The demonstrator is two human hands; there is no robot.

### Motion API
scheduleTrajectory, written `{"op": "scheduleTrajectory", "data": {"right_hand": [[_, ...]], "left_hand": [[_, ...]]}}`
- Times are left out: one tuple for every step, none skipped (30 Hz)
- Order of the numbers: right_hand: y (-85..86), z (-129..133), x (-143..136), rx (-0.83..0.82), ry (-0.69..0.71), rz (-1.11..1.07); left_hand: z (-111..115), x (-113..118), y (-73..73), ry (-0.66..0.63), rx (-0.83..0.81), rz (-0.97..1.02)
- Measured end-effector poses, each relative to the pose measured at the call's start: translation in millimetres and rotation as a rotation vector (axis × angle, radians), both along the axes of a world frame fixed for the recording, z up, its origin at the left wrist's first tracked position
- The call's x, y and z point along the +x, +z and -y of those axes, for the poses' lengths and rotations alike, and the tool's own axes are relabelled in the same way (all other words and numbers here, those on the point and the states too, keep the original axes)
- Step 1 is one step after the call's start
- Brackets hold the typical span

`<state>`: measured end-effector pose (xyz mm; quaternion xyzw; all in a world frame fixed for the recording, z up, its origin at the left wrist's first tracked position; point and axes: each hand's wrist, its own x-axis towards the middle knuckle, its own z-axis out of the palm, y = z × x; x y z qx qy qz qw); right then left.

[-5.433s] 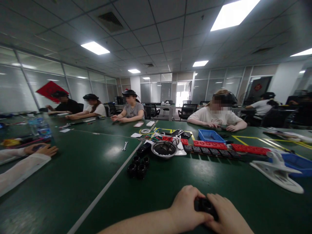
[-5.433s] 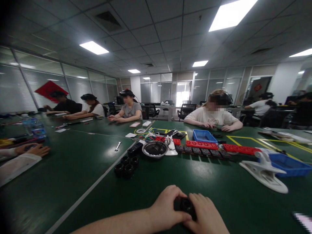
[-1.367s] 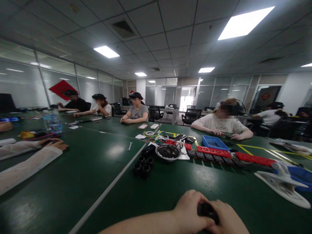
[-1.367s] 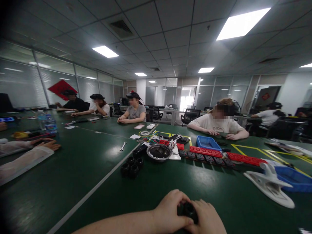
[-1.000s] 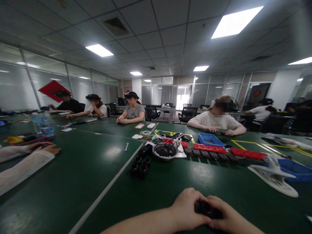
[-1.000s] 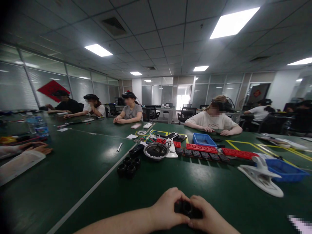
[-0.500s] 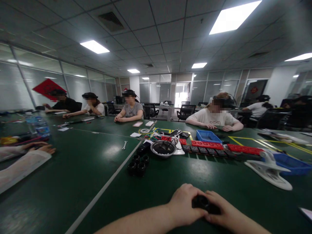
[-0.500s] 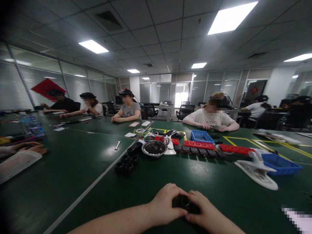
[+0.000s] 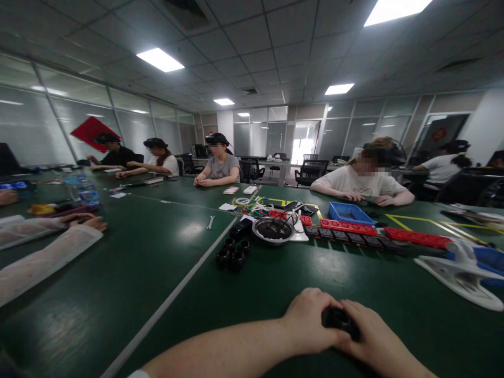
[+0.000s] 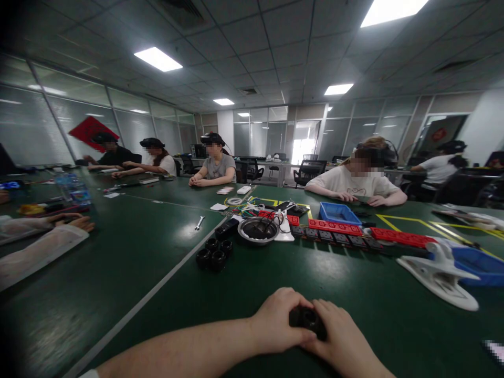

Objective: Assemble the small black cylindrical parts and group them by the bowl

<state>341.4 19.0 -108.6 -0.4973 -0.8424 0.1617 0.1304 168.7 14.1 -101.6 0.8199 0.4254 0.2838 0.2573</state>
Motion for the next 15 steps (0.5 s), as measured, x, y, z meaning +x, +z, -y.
{"op": "scheduleTrajectory", "data": {"right_hand": [[-2.0, -2, 5, -0.03, 0.016, -0.025], [-4.4, -5, 11, -0.07, 0.031, -0.051], [-6.8, -7, 17, -0.116, 0.032, -0.07], [-8.5, -10, 23, -0.166, 0.025, -0.083], [-9.1, -12, 28, -0.211, 0.022, -0.097], [-8.3, -14, 31, -0.253, 0.031, -0.108], [-5.9, -14, 33, -0.287, 0.053, -0.119], [-2.2, -14, 33, -0.312, 0.083, -0.128], [2.4, -13, 31, -0.326, 0.114, -0.135], [7.3, -12, 28, -0.331, 0.139, -0.142], [12.0, -11, 25, -0.329, 0.154, -0.15], [15.8, -10, 21, -0.323, 0.165, -0.158], [18.5, -10, 18, -0.318, 0.173, -0.165], [19.7, -10, 16, -0.309, 0.18, -0.173], [19.5, -10, 15, -0.3, 0.187, -0.176]], "left_hand": [[0, 0, 0.7, -0.008, 0.008, 0.002], [0, -1, 1.2, -0.018, 0.016, 0.003], [-1, -1, 1.5, -0.031, 0.022, 0.002], [-2, -2, 1.6, -0.05, 0.026, 0.0], [-3, -2, 1.6, -0.075, 0.027, -0.004], [-4, -2, 1.5, -0.102, 0.024, -0.01], [-5, -3, 1.4, -0.127, 0.019, -0.017], [-7, -3, 1.4, -0.149, 0.013, -0.024], [-8, -4, 1.4, -0.167, 0.009, -0.029], [-9, -4, 1.4, -0.179, 0.01, -0.031], [-9, -5, 1.3, -0.184, 0.016, -0.03], [-9, -5, 1.2, -0.186, 0.024, -0.027], [-9, -5, 1.0, -0.186, 0.031, -0.022], [-9, -5, 0.8, -0.183, 0.032, -0.017], [-9, -5, 0.5, -0.178, 0.029, -0.012]]}}
